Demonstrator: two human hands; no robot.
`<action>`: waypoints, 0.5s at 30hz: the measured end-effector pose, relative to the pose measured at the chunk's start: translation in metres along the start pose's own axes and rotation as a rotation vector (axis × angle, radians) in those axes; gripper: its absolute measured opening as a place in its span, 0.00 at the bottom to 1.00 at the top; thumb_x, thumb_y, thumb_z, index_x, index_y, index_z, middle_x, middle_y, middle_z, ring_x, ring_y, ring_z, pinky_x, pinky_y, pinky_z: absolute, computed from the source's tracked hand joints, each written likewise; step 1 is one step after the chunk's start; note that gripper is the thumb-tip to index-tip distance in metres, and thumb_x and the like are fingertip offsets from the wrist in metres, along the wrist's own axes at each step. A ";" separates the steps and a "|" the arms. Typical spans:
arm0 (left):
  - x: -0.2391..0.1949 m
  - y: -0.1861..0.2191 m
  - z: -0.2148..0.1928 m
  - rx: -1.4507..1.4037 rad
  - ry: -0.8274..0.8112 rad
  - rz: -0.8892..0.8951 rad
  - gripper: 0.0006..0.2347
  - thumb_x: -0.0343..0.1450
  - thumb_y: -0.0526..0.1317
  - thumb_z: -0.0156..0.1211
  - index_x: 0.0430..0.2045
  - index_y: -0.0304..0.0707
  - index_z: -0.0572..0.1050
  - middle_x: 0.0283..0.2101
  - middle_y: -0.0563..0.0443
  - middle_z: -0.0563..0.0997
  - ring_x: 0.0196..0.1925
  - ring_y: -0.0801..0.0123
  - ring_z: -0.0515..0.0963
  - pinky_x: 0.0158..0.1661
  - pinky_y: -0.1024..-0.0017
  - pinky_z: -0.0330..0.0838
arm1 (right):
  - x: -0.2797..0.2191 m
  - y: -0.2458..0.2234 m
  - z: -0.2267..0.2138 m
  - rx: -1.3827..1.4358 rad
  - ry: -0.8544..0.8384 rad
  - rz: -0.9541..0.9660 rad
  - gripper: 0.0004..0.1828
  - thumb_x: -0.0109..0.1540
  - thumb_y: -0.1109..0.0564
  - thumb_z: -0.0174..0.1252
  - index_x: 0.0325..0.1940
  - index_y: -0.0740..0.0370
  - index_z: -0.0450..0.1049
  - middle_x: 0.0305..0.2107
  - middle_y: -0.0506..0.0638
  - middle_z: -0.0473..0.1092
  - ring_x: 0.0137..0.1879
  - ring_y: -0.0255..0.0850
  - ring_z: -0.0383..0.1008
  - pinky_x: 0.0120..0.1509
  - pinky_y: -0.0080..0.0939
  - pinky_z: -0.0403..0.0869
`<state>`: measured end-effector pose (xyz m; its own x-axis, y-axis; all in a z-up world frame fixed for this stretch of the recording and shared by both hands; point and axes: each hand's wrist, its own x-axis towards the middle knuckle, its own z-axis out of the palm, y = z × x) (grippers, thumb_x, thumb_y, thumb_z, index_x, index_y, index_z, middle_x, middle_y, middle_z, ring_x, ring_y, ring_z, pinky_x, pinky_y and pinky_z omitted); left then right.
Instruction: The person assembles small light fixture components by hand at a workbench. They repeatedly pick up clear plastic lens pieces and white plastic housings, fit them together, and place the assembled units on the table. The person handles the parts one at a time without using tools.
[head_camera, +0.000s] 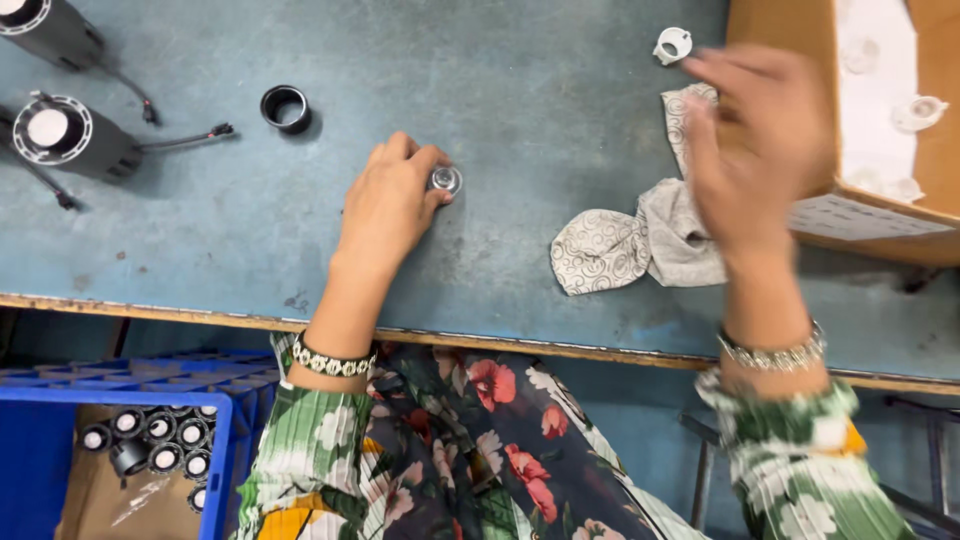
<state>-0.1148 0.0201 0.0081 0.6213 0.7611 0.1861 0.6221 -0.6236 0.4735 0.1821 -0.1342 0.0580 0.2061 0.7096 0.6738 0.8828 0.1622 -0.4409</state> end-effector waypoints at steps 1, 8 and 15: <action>-0.001 0.000 0.001 -0.028 0.027 0.018 0.15 0.63 0.38 0.74 0.43 0.42 0.79 0.44 0.44 0.77 0.50 0.50 0.76 0.46 0.57 0.73 | 0.010 0.013 0.020 0.036 -0.049 0.066 0.12 0.67 0.64 0.62 0.55 0.66 0.75 0.53 0.60 0.69 0.58 0.53 0.73 0.55 0.44 0.80; -0.017 -0.006 0.008 -0.779 0.005 -0.091 0.16 0.68 0.35 0.70 0.49 0.35 0.75 0.48 0.50 0.80 0.40 0.72 0.82 0.38 0.73 0.77 | 0.025 0.107 0.101 -0.479 -0.141 0.178 0.26 0.65 0.59 0.66 0.66 0.66 0.70 0.57 0.68 0.62 0.61 0.64 0.63 0.63 0.62 0.64; -0.007 -0.007 0.020 -1.320 -0.107 -0.087 0.19 0.68 0.27 0.64 0.55 0.29 0.72 0.51 0.42 0.75 0.40 0.69 0.80 0.40 0.75 0.78 | 0.029 0.083 0.106 -0.204 -0.061 0.054 0.07 0.69 0.62 0.66 0.49 0.63 0.76 0.52 0.58 0.67 0.59 0.54 0.69 0.63 0.55 0.71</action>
<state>-0.1141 0.0154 -0.0141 0.6750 0.7341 0.0735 -0.2275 0.1124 0.9673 0.2168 -0.0272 -0.0225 0.2352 0.7547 0.6125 0.9396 -0.0152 -0.3420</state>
